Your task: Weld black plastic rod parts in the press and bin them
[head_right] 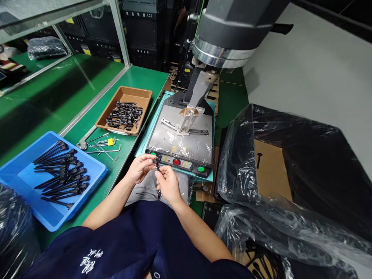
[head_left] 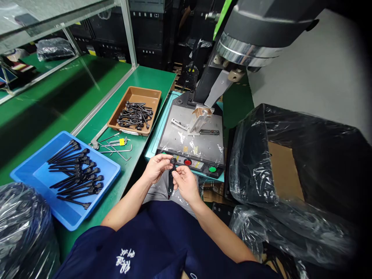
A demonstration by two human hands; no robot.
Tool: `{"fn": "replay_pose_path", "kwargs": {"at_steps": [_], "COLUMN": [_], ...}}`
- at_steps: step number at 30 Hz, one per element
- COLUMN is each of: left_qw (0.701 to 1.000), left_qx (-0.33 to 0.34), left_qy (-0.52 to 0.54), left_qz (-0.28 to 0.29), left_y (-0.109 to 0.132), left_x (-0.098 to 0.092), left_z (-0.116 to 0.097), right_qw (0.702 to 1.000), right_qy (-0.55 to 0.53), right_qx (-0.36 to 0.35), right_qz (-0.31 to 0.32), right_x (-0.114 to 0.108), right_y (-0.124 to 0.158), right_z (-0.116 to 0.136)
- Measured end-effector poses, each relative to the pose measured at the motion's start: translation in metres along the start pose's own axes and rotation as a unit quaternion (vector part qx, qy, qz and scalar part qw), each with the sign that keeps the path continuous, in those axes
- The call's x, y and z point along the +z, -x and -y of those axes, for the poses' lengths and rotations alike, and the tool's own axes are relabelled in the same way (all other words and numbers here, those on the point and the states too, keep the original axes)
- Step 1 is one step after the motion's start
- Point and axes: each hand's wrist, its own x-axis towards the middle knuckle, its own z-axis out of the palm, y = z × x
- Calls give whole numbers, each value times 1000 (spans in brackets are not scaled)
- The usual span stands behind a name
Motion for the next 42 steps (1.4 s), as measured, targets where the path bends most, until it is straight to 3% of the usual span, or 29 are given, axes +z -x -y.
{"fn": "replay_pose_path", "kwargs": {"at_steps": [7, 17, 27, 36, 42], "left_qw": [1000, 998, 999, 997, 995], "left_qx": [-9, -20, -18, -26, -16], "left_qy": [11, 41, 28, 57, 83], "left_qz": [-1, 46, 20, 44, 56], "left_y": [-1, -4, -4, -4, -7], "left_x": [0, 0, 4, 6, 3], "left_z": [1, 4, 6, 4, 3], "right_qw": [999, 1000, 999, 1000, 996], "right_qy": [26, 3, 25, -17, -33], "right_qx": [-20, -8, 0, 16, 12], "right_qz": [-18, -18, -28, 6, 87], "right_x": [0, 1, 1, 1, -6], "right_y": [-1, -2, -1, 1, 3], "right_z": [-5, -5, -4, -2, -4]}}
